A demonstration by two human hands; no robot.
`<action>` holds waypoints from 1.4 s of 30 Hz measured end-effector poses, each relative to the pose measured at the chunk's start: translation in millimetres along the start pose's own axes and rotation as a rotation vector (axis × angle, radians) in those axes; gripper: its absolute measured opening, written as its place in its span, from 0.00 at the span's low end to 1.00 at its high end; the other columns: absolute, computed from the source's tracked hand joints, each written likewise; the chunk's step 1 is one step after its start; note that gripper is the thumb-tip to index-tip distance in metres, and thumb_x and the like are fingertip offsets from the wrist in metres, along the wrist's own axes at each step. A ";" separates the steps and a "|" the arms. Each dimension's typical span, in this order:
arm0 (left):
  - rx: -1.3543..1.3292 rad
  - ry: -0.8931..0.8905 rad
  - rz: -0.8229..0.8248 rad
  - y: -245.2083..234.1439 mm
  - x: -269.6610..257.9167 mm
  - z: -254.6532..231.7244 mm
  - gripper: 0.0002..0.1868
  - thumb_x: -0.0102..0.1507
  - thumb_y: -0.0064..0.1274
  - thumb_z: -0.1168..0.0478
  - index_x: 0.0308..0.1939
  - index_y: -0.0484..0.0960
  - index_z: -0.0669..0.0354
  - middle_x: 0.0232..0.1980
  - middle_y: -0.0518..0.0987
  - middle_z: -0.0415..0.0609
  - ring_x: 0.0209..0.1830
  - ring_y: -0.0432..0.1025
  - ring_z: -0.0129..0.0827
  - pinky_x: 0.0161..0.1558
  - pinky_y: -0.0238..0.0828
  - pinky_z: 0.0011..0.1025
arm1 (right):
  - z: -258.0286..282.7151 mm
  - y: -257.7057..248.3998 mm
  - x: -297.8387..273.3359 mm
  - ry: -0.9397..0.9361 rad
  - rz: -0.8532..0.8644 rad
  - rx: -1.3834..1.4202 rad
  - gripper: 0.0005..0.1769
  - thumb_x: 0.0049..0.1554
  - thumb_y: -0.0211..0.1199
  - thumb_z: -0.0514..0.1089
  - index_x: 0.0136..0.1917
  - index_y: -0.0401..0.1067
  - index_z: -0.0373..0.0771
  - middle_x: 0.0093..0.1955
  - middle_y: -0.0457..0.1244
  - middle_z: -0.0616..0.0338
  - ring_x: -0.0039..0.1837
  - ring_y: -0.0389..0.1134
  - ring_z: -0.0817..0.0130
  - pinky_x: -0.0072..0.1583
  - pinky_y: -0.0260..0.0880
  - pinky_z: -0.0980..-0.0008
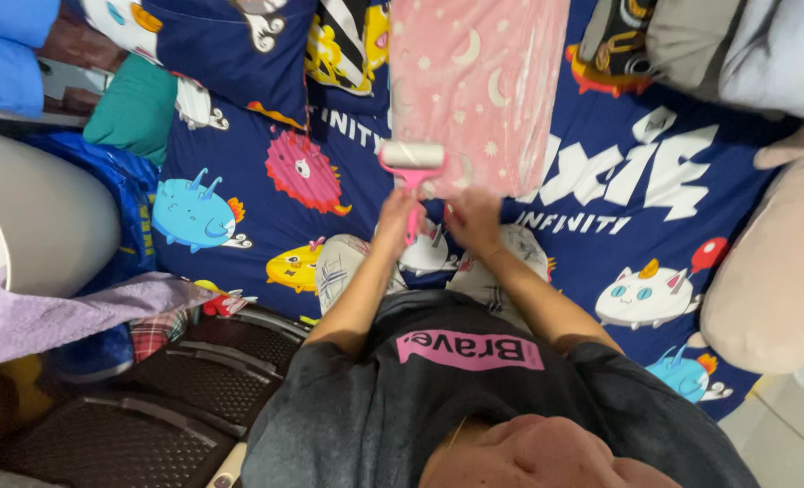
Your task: The person uses a pink lint roller to clean several pillows on a bed. They roll the lint roller over the surfaces of a pink pillow, a blue pillow, a white pillow, and a round white pillow with a Dunkin' logo, then place each cleaned pillow aside.
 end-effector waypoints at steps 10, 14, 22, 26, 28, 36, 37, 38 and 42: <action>0.152 0.034 -0.024 88.9 212.9 -21.7 0.10 0.72 0.45 0.55 0.42 0.74 0.57 0.18 0.69 0.46 0.11 0.63 0.31 0.13 0.58 0.33 | -21.3 -84.4 7.9 0.032 -0.502 -0.133 0.47 0.60 0.64 0.58 0.84 0.49 0.43 0.86 0.40 0.44 0.84 0.36 0.38 0.72 0.39 0.22; 0.009 0.107 0.121 163.7 265.9 -103.7 0.11 0.71 0.44 0.55 0.43 0.75 0.58 0.18 0.69 0.47 0.11 0.62 0.32 0.13 0.56 0.34 | -31.9 -85.9 3.2 -0.003 -0.583 -0.034 0.51 0.59 0.64 0.59 0.85 0.45 0.40 0.87 0.37 0.43 0.86 0.35 0.40 0.78 0.38 0.25; 0.534 0.037 0.053 114.3 55.6 33.1 0.12 0.71 0.44 0.54 0.44 0.76 0.59 0.17 0.68 0.48 0.10 0.61 0.34 0.13 0.52 0.35 | -68.7 -44.6 9.3 0.237 -0.637 0.091 0.54 0.61 0.60 0.62 0.84 0.37 0.32 0.85 0.32 0.33 0.86 0.32 0.35 0.74 0.35 0.24; 0.876 0.758 0.003 168.0 141.8 -28.5 0.24 0.72 0.49 0.49 0.63 0.72 0.66 0.43 0.80 0.64 0.42 0.77 0.59 0.40 0.75 0.49 | -73.4 -36.3 19.4 0.199 -0.618 0.015 0.51 0.66 0.55 0.61 0.85 0.36 0.28 0.86 0.31 0.31 0.86 0.30 0.34 0.75 0.36 0.24; 0.679 0.254 -0.045 183.0 243.2 -32.5 0.16 0.69 0.47 0.47 0.44 0.72 0.56 0.23 0.72 0.47 0.19 0.67 0.37 0.20 0.62 0.39 | -75.1 -27.1 19.1 0.235 -0.524 -0.013 0.52 0.63 0.55 0.60 0.84 0.37 0.28 0.86 0.32 0.30 0.86 0.31 0.34 0.75 0.37 0.25; 0.382 0.175 0.025 205.3 207.3 -17.3 0.07 0.71 0.43 0.57 0.47 0.74 0.54 0.22 0.66 0.40 0.16 0.61 0.27 0.15 0.54 0.29 | -71.3 -52.2 17.4 0.200 -0.662 -0.061 0.49 0.62 0.56 0.60 0.82 0.41 0.30 0.84 0.36 0.32 0.85 0.34 0.35 0.75 0.37 0.26; 0.694 0.625 -0.002 195.4 154.8 -23.5 0.20 0.69 0.49 0.60 0.64 0.75 0.62 0.49 0.79 0.52 0.45 0.75 0.37 0.41 0.73 0.33 | -71.2 -50.5 19.2 0.233 -0.657 -0.112 0.46 0.65 0.56 0.58 0.84 0.42 0.32 0.86 0.36 0.33 0.87 0.34 0.37 0.77 0.37 0.28; 0.632 0.244 -0.004 158.5 130.4 31.5 0.27 0.67 0.45 0.55 0.69 0.71 0.60 0.53 0.81 0.59 0.48 0.75 0.44 0.47 0.73 0.37 | -71.5 -49.2 22.2 0.266 -0.651 -0.163 0.44 0.67 0.56 0.56 0.85 0.42 0.34 0.87 0.36 0.34 0.88 0.34 0.39 0.78 0.37 0.30; 0.832 0.258 -0.043 147.9 152.0 56.4 0.30 0.70 0.52 0.50 0.69 0.70 0.68 0.65 0.74 0.67 0.68 0.68 0.52 0.67 0.64 0.44 | -89.1 -46.4 35.5 0.232 -0.551 -0.007 0.51 0.60 0.61 0.54 0.84 0.42 0.30 0.86 0.36 0.30 0.87 0.33 0.37 0.77 0.35 0.28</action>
Point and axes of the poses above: each hand's wrist, its own x-axis towards the middle knuckle, its own y-axis out of the palm, z = x × y, the point moved 9 cm from there along x, towards the middle knuckle
